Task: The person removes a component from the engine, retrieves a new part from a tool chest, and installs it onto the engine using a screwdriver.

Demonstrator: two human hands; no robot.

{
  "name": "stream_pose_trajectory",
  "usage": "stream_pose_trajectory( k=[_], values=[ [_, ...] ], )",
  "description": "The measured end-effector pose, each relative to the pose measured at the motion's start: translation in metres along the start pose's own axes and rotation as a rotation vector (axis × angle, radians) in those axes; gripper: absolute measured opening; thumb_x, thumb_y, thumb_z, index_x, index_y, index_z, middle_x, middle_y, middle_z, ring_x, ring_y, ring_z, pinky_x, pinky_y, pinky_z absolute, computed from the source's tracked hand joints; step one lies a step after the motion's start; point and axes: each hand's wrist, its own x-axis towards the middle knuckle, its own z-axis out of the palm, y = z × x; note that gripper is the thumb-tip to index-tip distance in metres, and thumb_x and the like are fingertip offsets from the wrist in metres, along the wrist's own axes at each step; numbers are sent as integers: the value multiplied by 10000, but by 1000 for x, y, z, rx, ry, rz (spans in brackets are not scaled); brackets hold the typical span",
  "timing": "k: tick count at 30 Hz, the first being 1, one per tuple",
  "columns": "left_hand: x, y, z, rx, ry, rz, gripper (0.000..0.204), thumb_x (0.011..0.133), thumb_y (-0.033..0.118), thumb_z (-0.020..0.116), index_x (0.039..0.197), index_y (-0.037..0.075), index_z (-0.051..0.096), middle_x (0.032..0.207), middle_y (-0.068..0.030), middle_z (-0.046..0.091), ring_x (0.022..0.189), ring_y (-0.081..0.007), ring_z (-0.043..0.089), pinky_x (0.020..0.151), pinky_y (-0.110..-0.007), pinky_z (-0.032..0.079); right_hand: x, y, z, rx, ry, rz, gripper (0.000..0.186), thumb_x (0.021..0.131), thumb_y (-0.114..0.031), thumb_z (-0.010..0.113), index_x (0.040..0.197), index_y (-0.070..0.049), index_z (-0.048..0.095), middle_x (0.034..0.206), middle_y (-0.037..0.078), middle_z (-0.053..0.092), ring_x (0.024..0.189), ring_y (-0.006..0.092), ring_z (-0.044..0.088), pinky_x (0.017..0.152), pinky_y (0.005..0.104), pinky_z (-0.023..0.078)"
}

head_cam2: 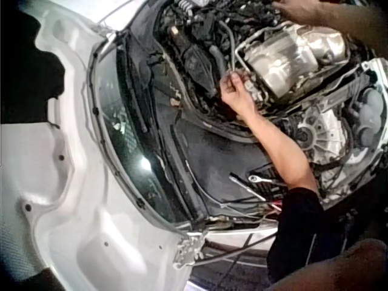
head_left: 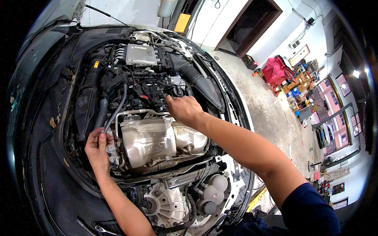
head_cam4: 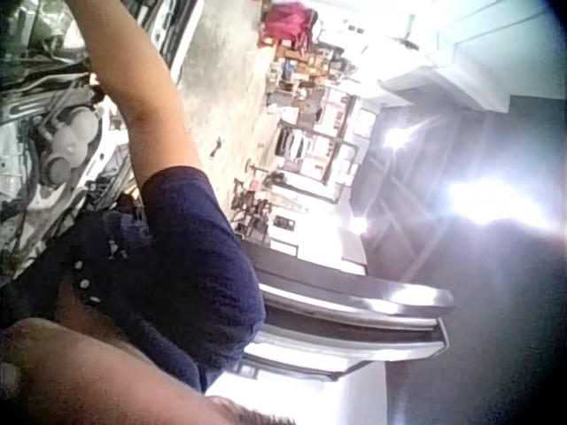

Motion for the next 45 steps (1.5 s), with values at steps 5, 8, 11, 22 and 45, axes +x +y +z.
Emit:
stream_pose_trajectory(
  k=[5, 8, 11, 22, 45],
  values=[
    [2, -5, -2, 269, 33, 108, 272, 914, 217, 632, 1065, -8, 617, 837, -10, 593, 693, -76, 480, 633, -193, 404, 1, 3, 4, 114, -32, 227, 333, 910, -296, 480, 1026, 10, 538, 864, 226, 665, 842, 351, 658, 748, 440, 517],
    [0, -3, -2, 161, 0, 20, 283, 904, 220, 645, 1074, -5, 623, 848, 3, 586, 700, -75, 463, 645, -194, 385, 3, 3, 8, 73, -73, 103, 324, 904, -299, 501, 923, 14, 583, 829, 229, 663, 835, 370, 652, 769, 457, 511],
    [-2, 2, 1, 243, -20, 18, 290, 892, 216, 660, 1078, -5, 624, 872, 1, 601, 739, -79, 497, 687, -204, 410, 6, 5, 10, 127, 40, 173, 341, 900, -334, 523, 906, 0, 591, 798, 212, 660, 804, 374, 647, 763, 466, 506],
    [-4, 4, 6, 165, -19, -12, 241, 867, 71, 656, 1076, -44, 628, 966, -58, 642, 887, -107, 572, 802, -224, 439, -57, 19, 12, 527, 416, 305, 271, 897, -254, 592, 838, 10, 577, 686, 234, 614, 661, 413, 613, 604, 464, 487],
    [-44, 33, 141, 391, -868, -584, 164, 865, -10, 623, 1015, -67, 653, 807, -124, 681, 681, -152, 652, 617, -273, 555, -222, 46, 42, 1954, -60, 340, 329, 953, -152, 542, 1233, 8, 475, 815, 116, 633, 704, 186, 646, 606, 298, 538]
  ],
)
